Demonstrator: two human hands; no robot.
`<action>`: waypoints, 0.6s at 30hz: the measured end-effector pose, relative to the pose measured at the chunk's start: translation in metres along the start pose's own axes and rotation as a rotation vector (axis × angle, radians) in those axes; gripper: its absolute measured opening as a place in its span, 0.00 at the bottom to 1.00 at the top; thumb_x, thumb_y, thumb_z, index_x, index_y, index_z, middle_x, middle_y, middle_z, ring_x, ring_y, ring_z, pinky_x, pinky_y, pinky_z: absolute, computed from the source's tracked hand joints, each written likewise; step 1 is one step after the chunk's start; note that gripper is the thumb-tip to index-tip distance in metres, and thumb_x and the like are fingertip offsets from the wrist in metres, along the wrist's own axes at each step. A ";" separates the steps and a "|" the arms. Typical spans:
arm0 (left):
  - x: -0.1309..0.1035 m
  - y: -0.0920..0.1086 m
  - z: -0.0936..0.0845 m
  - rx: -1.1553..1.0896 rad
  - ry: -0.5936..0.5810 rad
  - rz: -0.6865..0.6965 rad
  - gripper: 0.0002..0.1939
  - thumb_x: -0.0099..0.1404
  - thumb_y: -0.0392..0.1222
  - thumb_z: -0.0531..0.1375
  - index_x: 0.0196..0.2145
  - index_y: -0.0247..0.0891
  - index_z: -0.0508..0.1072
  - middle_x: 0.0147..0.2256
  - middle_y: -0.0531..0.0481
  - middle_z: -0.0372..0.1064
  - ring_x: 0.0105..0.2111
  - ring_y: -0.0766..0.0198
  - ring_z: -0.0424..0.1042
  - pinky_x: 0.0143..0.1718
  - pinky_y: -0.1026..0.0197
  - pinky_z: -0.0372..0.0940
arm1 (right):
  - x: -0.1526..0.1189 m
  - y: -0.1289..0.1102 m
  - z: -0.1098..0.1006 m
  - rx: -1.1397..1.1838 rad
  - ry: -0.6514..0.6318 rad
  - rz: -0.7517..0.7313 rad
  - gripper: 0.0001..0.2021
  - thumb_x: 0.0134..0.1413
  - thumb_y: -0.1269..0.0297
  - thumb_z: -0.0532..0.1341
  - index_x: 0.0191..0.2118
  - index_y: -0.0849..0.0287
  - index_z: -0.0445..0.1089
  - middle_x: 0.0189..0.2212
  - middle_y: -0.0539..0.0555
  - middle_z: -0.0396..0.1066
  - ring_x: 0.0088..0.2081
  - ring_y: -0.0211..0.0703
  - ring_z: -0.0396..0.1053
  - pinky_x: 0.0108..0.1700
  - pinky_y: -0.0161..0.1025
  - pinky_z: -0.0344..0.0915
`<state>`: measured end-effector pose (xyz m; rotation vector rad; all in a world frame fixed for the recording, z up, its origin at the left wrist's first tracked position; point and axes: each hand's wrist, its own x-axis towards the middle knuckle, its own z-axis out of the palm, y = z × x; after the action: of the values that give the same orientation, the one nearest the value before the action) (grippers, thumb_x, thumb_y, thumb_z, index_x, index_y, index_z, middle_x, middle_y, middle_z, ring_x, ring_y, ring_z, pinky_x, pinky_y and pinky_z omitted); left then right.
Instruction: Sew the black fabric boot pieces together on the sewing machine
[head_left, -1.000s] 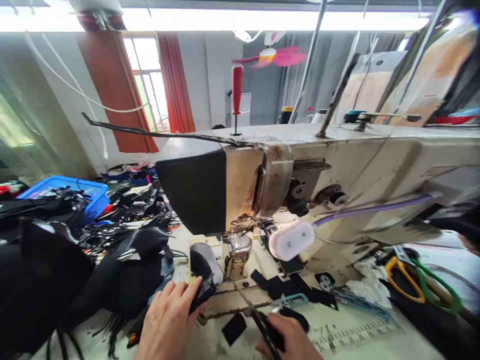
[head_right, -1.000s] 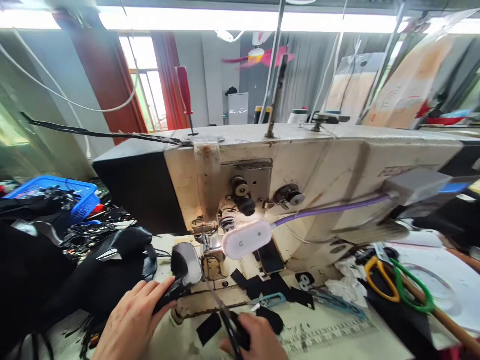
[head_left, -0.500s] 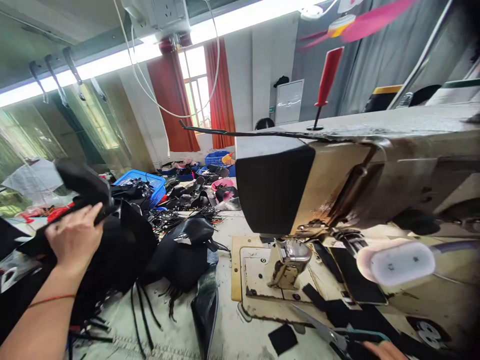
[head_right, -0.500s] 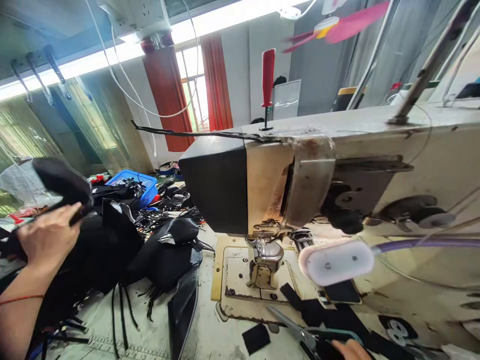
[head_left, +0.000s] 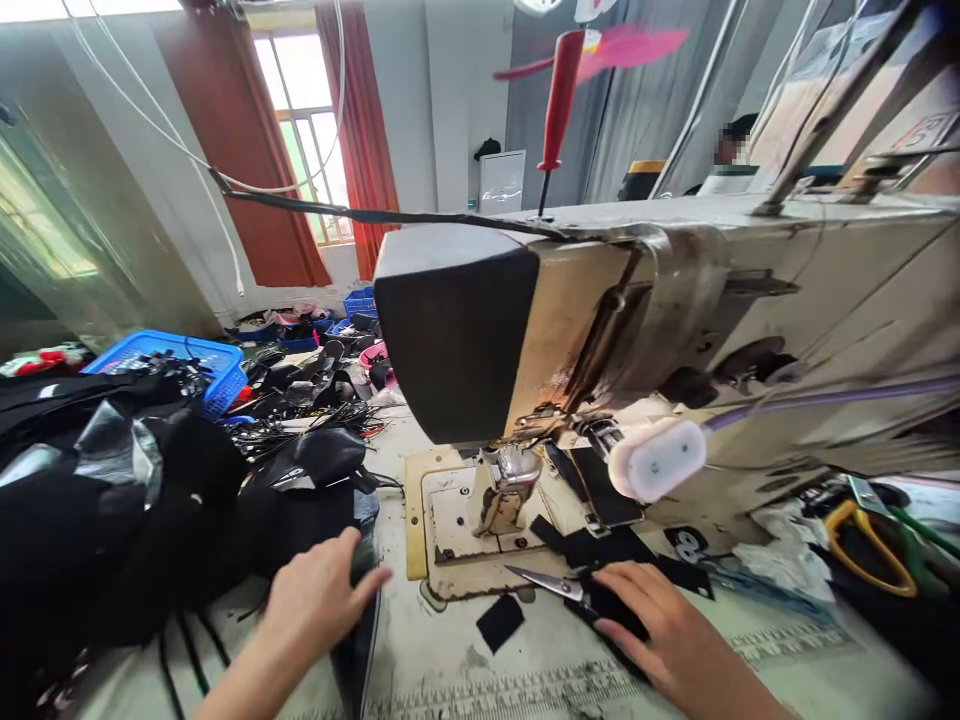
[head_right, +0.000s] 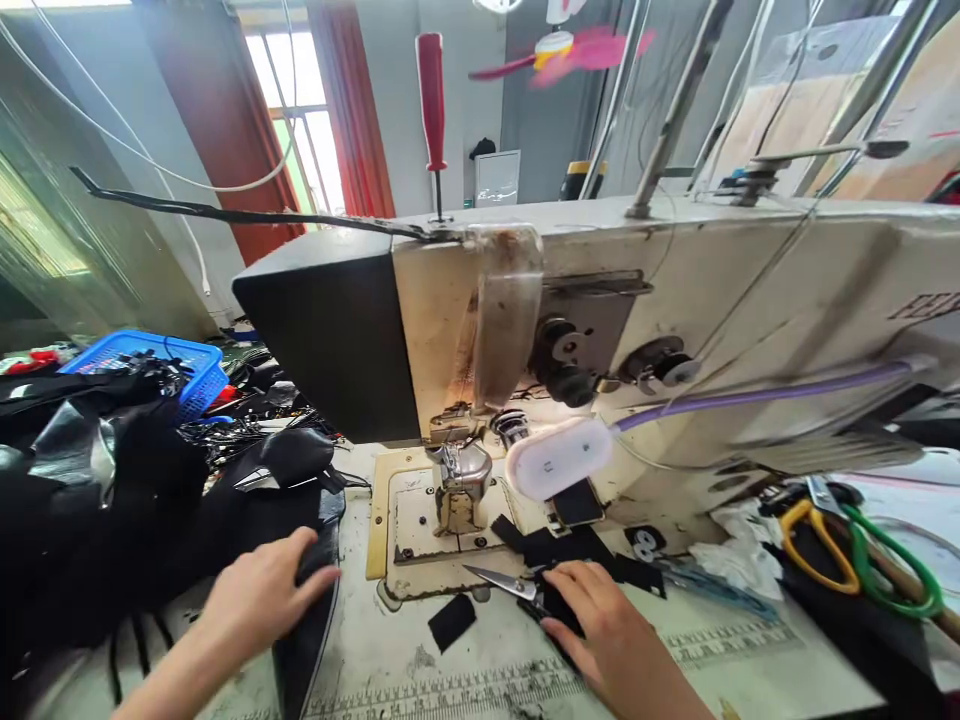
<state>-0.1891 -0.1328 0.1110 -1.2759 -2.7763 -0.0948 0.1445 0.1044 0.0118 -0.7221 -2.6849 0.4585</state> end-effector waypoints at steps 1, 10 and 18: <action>0.005 0.014 0.012 0.020 -0.031 0.030 0.20 0.58 0.58 0.59 0.36 0.38 0.75 0.29 0.44 0.76 0.30 0.51 0.76 0.29 0.57 0.65 | 0.003 -0.012 -0.003 0.038 -0.006 -0.019 0.14 0.57 0.59 0.61 0.48 0.56 0.73 0.45 0.60 0.72 0.48 0.53 0.69 0.50 0.48 0.69; 0.104 -0.006 0.025 0.018 -0.084 0.228 0.20 0.62 0.26 0.46 0.39 0.36 0.77 0.40 0.41 0.76 0.42 0.56 0.74 0.44 0.57 0.66 | 0.015 -0.088 -0.019 0.278 -0.197 -0.146 0.13 0.54 0.69 0.64 0.46 0.60 0.73 0.44 0.59 0.71 0.47 0.52 0.67 0.51 0.47 0.66; -0.009 0.118 0.054 -0.857 -0.365 0.508 0.14 0.64 0.47 0.55 0.44 0.44 0.73 0.33 0.51 0.75 0.32 0.63 0.75 0.34 0.64 0.70 | -0.001 -0.099 0.008 1.053 0.060 0.224 0.20 0.54 0.59 0.63 0.52 0.59 0.69 0.44 0.58 0.72 0.40 0.45 0.72 0.44 0.41 0.69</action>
<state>-0.0962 -0.0575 0.0588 -2.3358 -2.6224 -1.2207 0.1000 0.0204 0.0422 -0.6482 -1.8687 1.6645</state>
